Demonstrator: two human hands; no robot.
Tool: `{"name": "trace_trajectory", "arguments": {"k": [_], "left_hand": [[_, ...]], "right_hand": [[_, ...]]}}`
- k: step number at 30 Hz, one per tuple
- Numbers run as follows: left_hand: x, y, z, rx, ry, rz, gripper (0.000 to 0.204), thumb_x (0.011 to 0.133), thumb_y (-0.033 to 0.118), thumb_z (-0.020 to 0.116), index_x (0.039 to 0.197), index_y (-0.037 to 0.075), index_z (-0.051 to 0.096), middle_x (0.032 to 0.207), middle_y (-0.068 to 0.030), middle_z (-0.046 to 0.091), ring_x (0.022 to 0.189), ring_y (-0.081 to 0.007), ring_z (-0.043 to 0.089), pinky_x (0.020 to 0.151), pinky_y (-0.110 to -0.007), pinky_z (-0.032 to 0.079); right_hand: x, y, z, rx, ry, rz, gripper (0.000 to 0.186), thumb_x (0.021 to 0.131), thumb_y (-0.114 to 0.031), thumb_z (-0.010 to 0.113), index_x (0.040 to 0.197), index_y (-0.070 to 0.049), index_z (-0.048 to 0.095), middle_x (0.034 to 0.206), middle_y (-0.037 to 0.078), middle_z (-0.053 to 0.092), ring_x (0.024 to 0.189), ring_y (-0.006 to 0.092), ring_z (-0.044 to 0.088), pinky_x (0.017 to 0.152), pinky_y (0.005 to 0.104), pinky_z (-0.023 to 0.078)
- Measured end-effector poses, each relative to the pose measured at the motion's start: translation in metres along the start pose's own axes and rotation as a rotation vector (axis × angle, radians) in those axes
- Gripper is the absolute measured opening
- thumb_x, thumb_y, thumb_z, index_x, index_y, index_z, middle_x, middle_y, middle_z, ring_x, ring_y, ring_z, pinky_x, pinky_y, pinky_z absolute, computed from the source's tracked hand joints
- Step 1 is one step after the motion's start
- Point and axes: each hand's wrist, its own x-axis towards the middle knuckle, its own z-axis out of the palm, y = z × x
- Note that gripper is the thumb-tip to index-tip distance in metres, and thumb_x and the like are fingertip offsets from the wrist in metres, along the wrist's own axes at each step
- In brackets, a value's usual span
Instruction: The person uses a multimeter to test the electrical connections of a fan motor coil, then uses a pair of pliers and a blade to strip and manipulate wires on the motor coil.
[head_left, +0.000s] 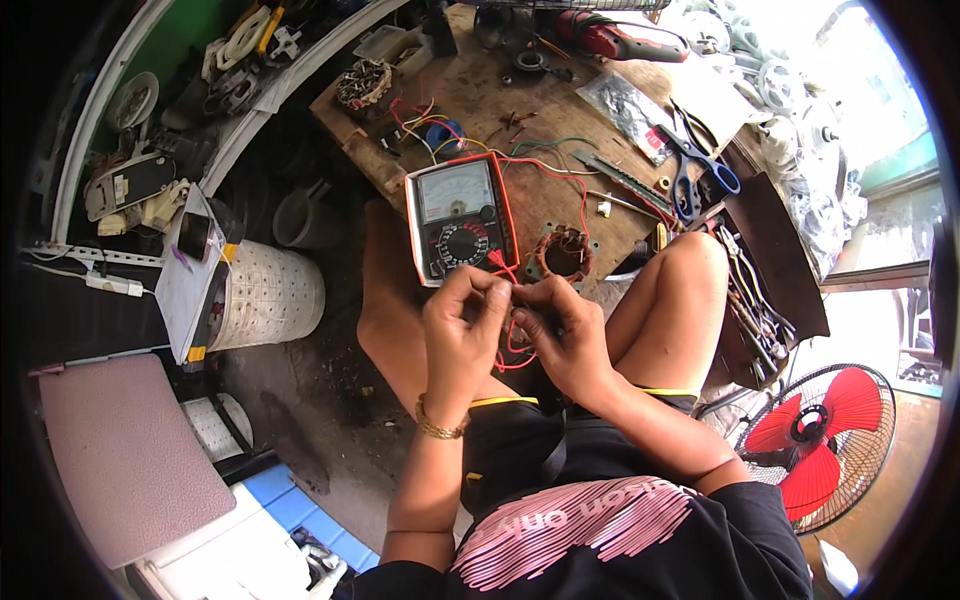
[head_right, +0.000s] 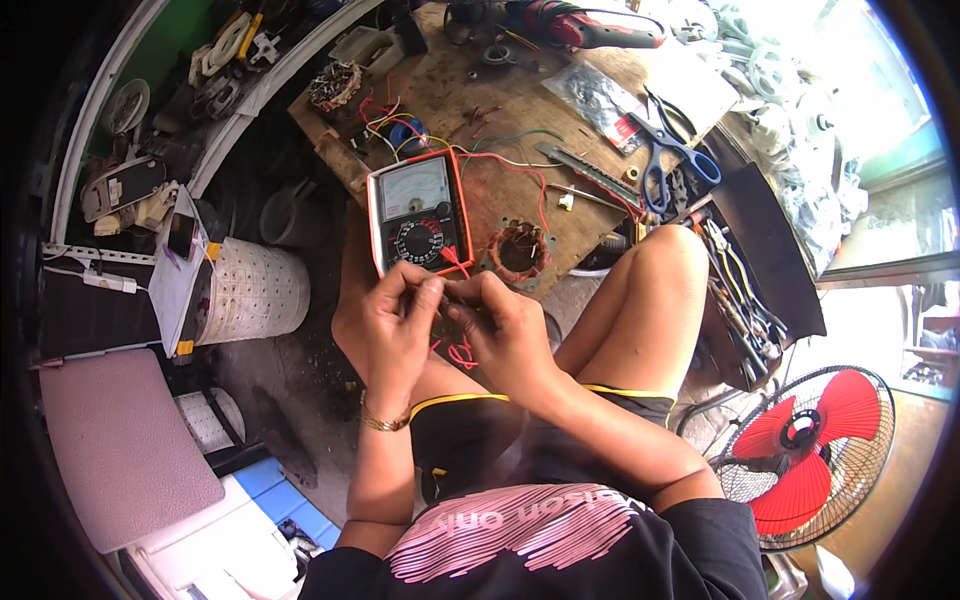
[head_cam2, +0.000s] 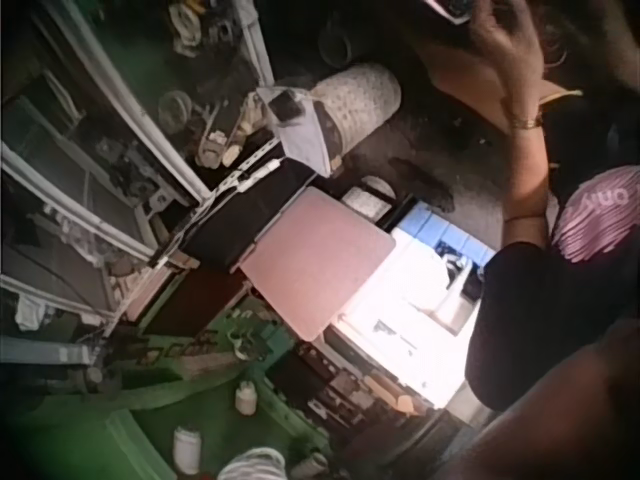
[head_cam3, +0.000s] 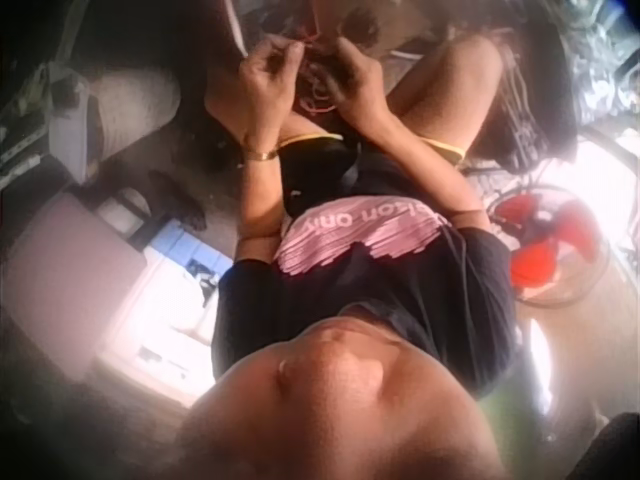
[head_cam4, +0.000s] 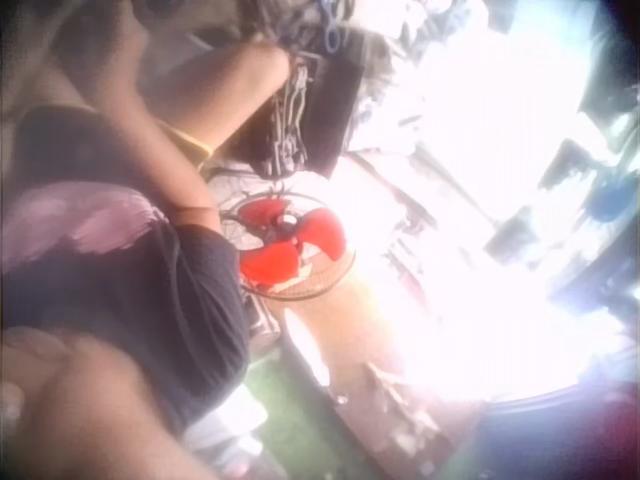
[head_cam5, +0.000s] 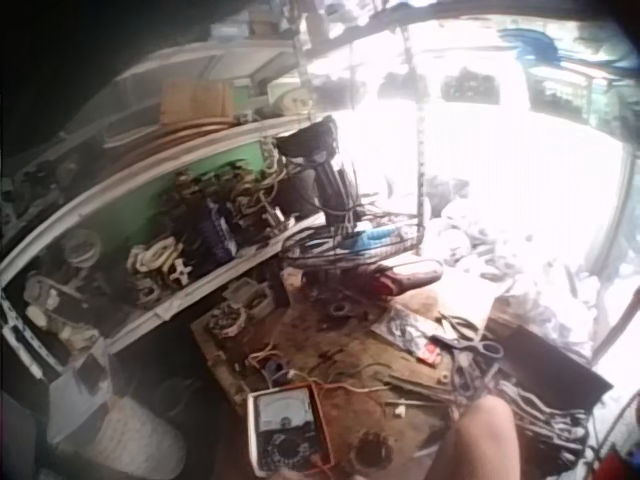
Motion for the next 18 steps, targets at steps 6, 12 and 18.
{"name": "trace_trajectory", "arguments": {"k": [6,12,18], "left_hand": [[0.067,0.038,-0.003,0.256,-0.136,0.107,0.02,0.099,0.015,0.068,0.086,0.001,0.065,0.07,0.0031,0.057,0.063,-0.003,0.045,0.056,-0.025,0.037],[0.177,-0.025,-0.014,0.548,-0.108,0.184,0.025,0.096,0.025,0.068,0.087,0.002,0.072,0.075,-0.0029,0.067,0.062,-0.0117,0.06,0.059,-0.031,0.043],[0.183,-0.063,0.032,0.929,-0.06,0.306,0.016,0.089,0.034,0.075,0.091,0.018,0.077,0.107,-0.0028,0.067,0.108,-0.0312,0.061,0.095,-0.06,0.038]], "right_hand": [[0.006,-0.002,-0.026,-0.004,0.018,-0.101,0.05,0.085,0.003,0.074,0.132,-0.002,0.059,0.116,0.016,0.068,0.104,0.0272,0.068,0.09,0.0369,0.055],[0.035,0.002,-0.092,-0.417,0.285,-0.096,0.028,0.088,0.004,0.069,0.115,-0.002,0.067,0.107,0.011,0.066,0.083,0.0211,0.062,0.078,0.0318,0.051],[0.092,0.078,-0.129,-1.02,0.256,-0.285,0.033,0.088,-0.016,0.075,0.119,-0.009,0.068,0.118,0.01,0.065,0.111,0.0321,0.058,0.095,0.0444,0.047]]}}
